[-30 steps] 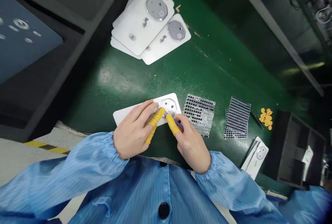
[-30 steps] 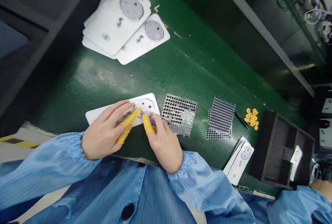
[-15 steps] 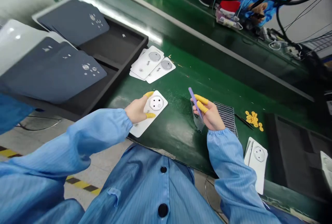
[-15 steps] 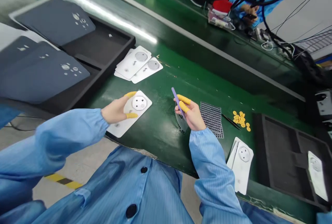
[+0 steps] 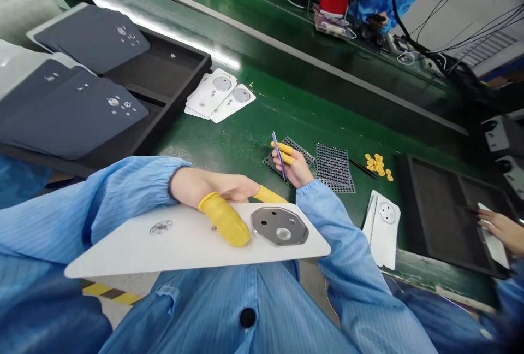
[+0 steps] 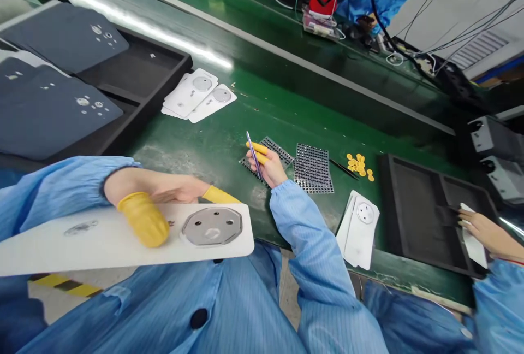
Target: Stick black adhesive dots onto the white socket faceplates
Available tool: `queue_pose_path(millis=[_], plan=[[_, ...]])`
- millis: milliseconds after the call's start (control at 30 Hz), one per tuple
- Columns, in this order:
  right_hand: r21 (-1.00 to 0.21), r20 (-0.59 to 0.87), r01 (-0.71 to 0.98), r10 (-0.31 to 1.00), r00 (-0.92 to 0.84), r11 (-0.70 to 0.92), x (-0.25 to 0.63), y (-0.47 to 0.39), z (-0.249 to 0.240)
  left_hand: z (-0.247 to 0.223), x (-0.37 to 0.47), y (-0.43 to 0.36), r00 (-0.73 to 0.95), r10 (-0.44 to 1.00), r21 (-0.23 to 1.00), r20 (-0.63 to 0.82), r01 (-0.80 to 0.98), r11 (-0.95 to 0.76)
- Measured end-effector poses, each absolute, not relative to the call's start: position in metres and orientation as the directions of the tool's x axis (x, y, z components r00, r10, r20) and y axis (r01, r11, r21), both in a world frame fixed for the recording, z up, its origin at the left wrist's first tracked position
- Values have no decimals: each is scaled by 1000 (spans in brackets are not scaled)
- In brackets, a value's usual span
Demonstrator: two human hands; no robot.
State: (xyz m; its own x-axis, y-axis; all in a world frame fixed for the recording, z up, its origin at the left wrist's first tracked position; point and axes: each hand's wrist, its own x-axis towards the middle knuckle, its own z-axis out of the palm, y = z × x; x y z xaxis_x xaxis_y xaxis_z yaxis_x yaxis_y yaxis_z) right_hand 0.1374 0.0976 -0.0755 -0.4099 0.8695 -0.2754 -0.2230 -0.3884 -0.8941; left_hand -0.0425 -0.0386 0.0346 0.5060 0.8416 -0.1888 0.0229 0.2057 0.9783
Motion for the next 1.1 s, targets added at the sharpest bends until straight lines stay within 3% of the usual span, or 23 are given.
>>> queue_pose_path(millis=[100,200,333,500,567,633,700,767,833,900,933,1000,1100], plan=[[-894,-266,-241,879,-396,-379,136,97,-76,48,-40,-37,598,745,881,-294,-133,454],[-900,-254,-245,892,-373,-359,134,96,-78,63,-42,-31,658,669,786,-346,-186,590],[-925,-234,-229,928,-291,-305,136,97,-81,71,-42,-29,736,582,755,-345,-151,638],[-974,-161,-138,980,-120,-177,140,117,-81,71,-44,-21,733,574,776,-365,-101,623],[-990,-123,-67,991,-57,-127,140,125,-75,76,-47,-11,809,482,798,-335,-28,602],[-996,-86,10,996,-9,-86,142,127,-64,80,-47,2,889,347,831,-299,64,553],[-996,-52,73,998,19,-54,148,117,-48,79,-40,14,896,330,875,-297,117,471],[-993,-29,110,999,40,-33,158,97,-33,66,-23,25,789,525,924,-318,134,358],[-993,-28,112,998,62,-35,170,69,-22,40,3,32,545,807,973,-228,158,168],[-995,-42,86,994,98,-50,185,38,-19,8,35,35,286,954,977,88,161,-138],[-995,-45,77,990,131,-56,195,24,-20,-7,52,35,232,945,941,230,193,-277],[-994,-43,91,974,223,-65,221,-2,-24,-29,79,35,299,895,867,330,279,-413],[-980,-26,171,922,387,-99,277,-32,-31,-40,93,53,527,824,771,208,429,-470]])
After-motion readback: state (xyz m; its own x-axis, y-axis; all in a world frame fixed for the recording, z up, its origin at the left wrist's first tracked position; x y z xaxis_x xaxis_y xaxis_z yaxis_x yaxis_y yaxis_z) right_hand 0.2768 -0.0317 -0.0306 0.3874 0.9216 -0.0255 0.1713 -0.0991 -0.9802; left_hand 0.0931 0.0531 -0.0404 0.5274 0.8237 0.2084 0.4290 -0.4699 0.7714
